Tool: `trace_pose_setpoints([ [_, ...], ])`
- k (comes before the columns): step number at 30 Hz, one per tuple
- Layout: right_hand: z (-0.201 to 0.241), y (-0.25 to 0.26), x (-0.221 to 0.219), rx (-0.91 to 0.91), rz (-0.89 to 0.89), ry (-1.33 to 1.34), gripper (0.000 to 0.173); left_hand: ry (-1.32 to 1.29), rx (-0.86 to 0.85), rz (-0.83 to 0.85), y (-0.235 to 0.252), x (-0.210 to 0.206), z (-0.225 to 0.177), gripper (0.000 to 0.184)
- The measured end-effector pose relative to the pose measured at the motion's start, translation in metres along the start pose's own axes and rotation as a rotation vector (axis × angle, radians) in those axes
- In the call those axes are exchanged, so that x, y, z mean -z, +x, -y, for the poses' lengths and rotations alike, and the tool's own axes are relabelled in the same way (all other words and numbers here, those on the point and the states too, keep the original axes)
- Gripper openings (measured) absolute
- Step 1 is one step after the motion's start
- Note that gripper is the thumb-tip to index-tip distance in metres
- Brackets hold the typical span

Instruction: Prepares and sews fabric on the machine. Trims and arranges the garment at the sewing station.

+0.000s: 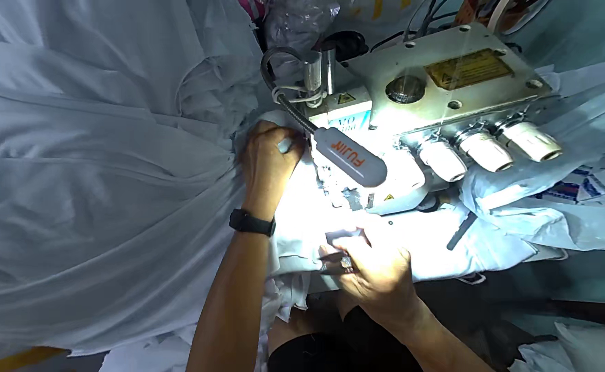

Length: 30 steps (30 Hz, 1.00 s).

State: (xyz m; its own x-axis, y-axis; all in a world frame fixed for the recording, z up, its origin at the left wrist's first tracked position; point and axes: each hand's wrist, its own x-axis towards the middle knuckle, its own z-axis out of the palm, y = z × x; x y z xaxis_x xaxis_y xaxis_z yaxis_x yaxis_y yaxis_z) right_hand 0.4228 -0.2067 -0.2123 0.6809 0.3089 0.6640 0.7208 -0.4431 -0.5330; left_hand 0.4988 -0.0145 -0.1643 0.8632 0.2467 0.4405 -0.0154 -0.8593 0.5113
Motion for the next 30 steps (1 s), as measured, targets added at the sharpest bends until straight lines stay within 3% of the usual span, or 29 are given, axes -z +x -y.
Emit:
trace_pose_setpoints([
  [4, -0.005, -0.008, 0.02, -0.032, 0.051, 0.054, 0.034, 0.035, 0.141, 0.038, -0.028, 0.013, -0.012, 0.025],
  [10, -0.011, -0.003, 0.041, -0.256, 0.293, 0.038, 0.06, 0.048, 0.292, -0.008, -0.103, 0.033, -0.03, 0.041],
  [13, -0.008, 0.005, 0.042, -0.276, 0.314, 0.148, 0.04, 0.006, 0.218, -0.028, -0.095, 0.05, -0.019, 0.043],
  [16, -0.003, 0.014, 0.034, -0.215, 0.207, 0.062, 0.027, -0.02, 0.113, 0.068, -0.07, 0.055, 0.008, 0.051],
  [19, 0.001, 0.02, 0.028, -0.145, 0.117, -0.108, 0.024, -0.059, -0.008, 0.149, -0.061, 0.054, 0.019, 0.021],
  [21, 0.004, 0.022, 0.024, -0.138, 0.104, -0.158, 0.021, -0.12, 0.011, 0.119, -0.064, 0.065, 0.01, 0.016],
  [24, 0.011, 0.025, 0.014, -0.138, 0.104, -0.171, 0.021, -0.266, 0.03, 0.111, -0.072, 0.075, 0.002, 0.012],
  [30, 0.017, 0.037, -0.008, -0.104, 0.086, -0.085, 0.02, -0.285, -0.17, 0.123, -0.073, 0.079, 0.0, 0.022],
])
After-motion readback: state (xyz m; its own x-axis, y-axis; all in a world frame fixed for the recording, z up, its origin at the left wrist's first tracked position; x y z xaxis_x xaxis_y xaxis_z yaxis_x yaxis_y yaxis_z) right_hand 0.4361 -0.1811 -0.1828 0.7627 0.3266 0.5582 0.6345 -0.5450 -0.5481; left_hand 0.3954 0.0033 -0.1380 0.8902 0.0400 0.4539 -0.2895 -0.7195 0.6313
